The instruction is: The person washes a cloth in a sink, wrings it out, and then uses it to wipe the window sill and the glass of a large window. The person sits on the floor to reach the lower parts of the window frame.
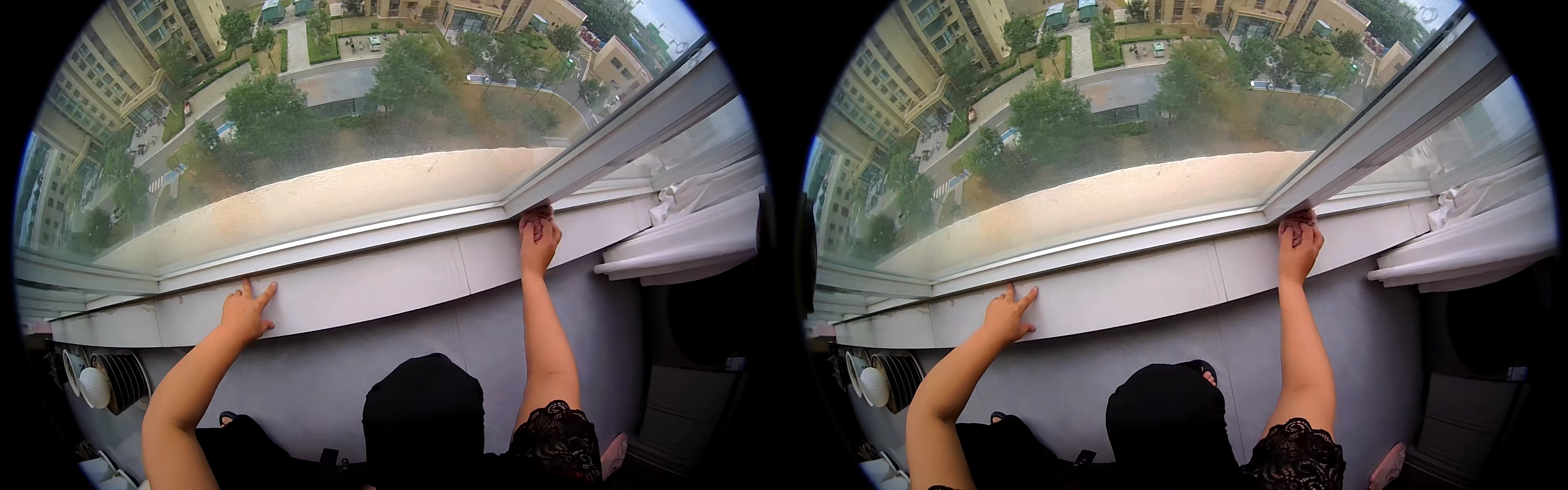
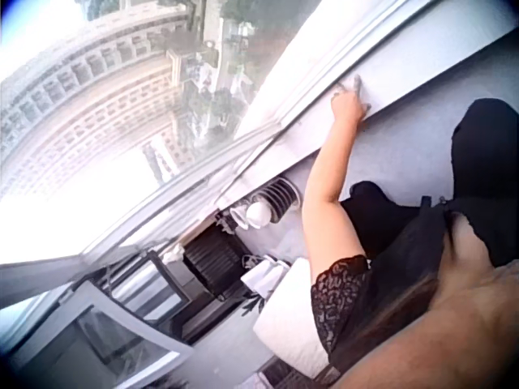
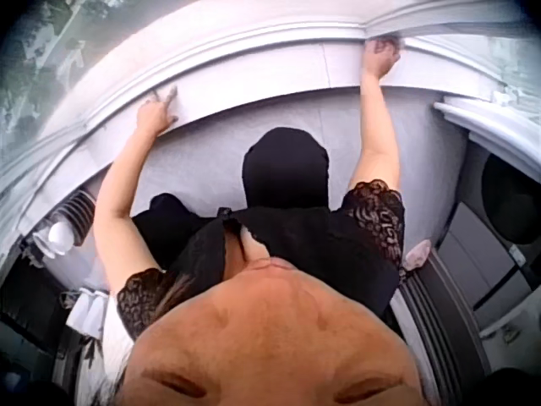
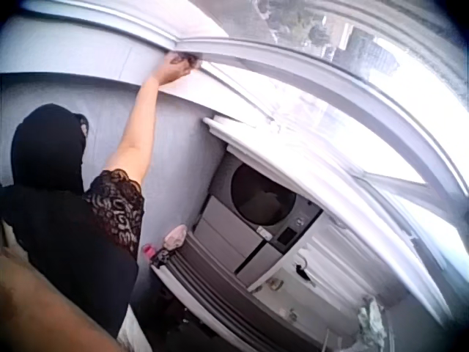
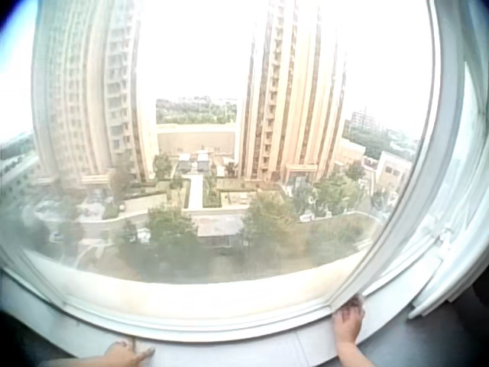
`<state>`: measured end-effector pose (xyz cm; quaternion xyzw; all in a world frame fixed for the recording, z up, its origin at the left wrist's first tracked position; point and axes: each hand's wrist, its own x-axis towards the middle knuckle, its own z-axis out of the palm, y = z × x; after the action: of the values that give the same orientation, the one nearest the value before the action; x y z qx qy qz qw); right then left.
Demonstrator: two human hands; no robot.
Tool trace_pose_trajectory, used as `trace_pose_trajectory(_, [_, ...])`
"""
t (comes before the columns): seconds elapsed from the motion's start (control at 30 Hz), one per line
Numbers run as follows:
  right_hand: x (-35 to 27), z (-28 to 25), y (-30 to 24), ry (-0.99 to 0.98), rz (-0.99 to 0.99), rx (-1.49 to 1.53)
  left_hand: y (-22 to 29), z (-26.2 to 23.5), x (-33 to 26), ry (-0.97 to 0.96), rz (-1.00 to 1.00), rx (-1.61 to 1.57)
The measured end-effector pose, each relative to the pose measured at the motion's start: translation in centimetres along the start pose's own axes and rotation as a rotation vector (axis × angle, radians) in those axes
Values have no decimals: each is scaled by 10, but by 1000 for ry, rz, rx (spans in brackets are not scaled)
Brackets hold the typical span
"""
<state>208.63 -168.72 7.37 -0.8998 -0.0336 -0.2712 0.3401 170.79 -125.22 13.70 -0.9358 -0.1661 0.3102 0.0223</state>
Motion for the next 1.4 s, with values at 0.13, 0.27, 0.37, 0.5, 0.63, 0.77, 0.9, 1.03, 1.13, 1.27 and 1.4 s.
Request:
trace_pose_trajectory(0.13, [-75, 46, -103, -215, -4, -12, -29, 11, -17, -11, 133, -22])
trace_pose_trajectory(0.27, [-170, 59, -208, -486, -249, 23, -85, 26, -58, -139, 302, -165])
trace_pose_trajectory(0.37, [-224, 53, -276, -656, -357, -15, -132, 31, -104, -186, 256, -165])
trace_pose_trajectory(0.5, [-276, 55, -361, -993, -451, -66, -208, 86, -147, -17, 202, -362])
trace_pose_trajectory(0.63, [-341, 73, -449, -1156, -395, -221, -266, 162, -166, 298, 148, -586])
trace_pose_trajectory(0.77, [-414, 78, -532, -1217, -589, -94, -292, 201, -181, 517, 63, -919])
trace_pose_trajectory(0.9, [-505, 100, -614, -1214, -844, 64, -315, 223, -184, 857, -46, -1058])
trace_pose_trajectory(1.03, [-555, 97, -638, -1222, -1195, -2, -342, 237, -180, 1143, -254, -950])
trace_pose_trajectory(1.13, [-551, 87, -644, -1481, -1374, 84, -358, 234, -185, 1180, -240, -961])
trace_pose_trajectory(1.27, [-513, 93, -641, -1683, -1333, 349, -347, 219, -181, 1179, 54, -807])
trace_pose_trajectory(1.4, [-454, 89, -630, -1620, -1409, 362, -323, 225, -148, 1006, 26, -585])
